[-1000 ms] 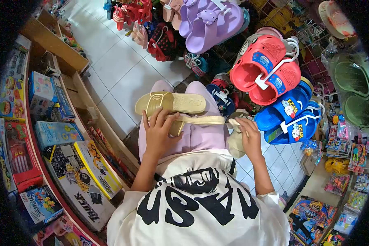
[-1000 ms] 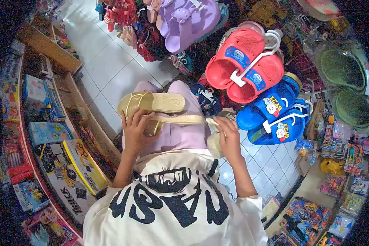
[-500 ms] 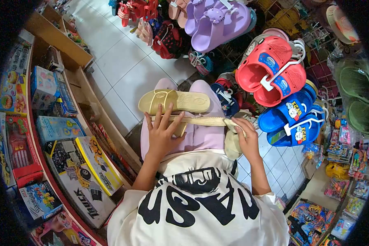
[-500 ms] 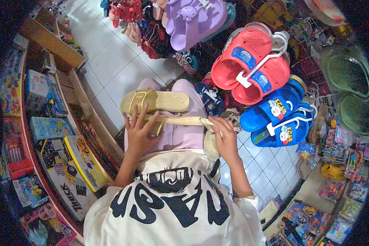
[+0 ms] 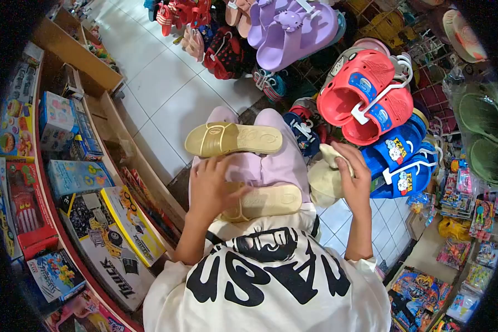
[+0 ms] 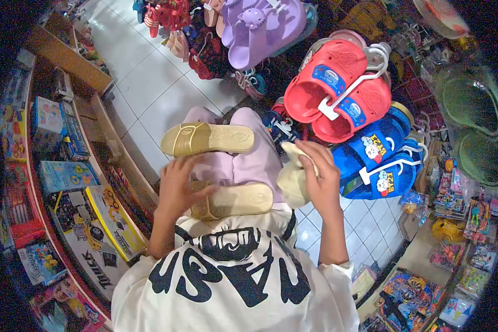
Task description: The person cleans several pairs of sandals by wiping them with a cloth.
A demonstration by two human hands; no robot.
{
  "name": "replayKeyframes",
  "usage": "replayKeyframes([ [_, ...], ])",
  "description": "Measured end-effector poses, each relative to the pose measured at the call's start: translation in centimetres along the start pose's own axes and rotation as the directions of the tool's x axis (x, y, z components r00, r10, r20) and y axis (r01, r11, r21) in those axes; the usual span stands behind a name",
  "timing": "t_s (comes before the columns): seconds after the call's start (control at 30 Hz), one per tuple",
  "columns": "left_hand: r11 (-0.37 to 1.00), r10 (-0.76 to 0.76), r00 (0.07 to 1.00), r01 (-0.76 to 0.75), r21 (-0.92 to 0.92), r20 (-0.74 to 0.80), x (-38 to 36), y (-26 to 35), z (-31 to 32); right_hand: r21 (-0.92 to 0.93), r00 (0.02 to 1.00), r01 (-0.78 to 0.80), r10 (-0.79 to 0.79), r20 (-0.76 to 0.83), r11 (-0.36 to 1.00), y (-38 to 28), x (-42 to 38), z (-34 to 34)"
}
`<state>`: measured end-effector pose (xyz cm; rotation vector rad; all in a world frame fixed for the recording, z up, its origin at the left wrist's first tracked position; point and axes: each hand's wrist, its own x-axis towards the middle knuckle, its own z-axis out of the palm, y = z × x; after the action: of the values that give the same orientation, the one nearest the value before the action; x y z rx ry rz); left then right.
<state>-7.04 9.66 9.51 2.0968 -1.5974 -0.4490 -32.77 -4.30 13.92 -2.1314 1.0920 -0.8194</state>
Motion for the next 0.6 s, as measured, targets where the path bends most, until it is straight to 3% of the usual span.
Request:
replayKeyframes([
  [0.1, 0.970, -0.111, 0.994, 0.104, -0.219, -0.022, 1.3, -3.3, 0.5, 0.047, 0.996, 0.061, -0.064, 0.067, 0.997, 0.0, 1.2, 1.5],
  [0.2, 0.998, 0.053, 0.995, -0.056, -0.031, -0.089, 3.9, -4.8, -0.1, 0.082, 0.987, 0.116, -0.124, 0.101, 0.990, -0.4, 3.0, 5.1],
  [0.33, 0.980, 0.168, 0.981, -0.176, 0.089, 0.092, 8.2, -8.0, 1.4, 0.007, 0.929, 0.343, -0.341, 0.147, 0.939, -0.1, 6.1, 12.7],
  [0.4, 0.990, 0.108, 0.975, -0.123, 0.067, 0.195, 9.4, -9.2, 2.7, -0.160, 0.918, 0.298, -0.237, 0.318, 0.941, 0.0, 6.3, 16.6],
  [0.47, 0.996, 0.091, 0.966, -0.093, -0.001, 0.241, 9.8, -9.4, 3.1, -0.293, 0.873, 0.410, -0.279, 0.399, 0.864, 1.6, 5.1, 19.2],
  [0.5, 0.996, 0.082, 0.978, -0.087, 0.019, 0.191, 9.5, -9.0, 2.9, -0.352, 0.849, 0.462, -0.291, 0.441, 0.814, 1.4, 4.8, 19.5],
  [0.6, 0.991, 0.083, 0.987, -0.067, -0.119, 0.139, 9.1, -9.2, 3.4, -0.317, 0.846, 0.359, -0.162, 0.509, 0.878, 1.8, 4.7, 17.7],
])
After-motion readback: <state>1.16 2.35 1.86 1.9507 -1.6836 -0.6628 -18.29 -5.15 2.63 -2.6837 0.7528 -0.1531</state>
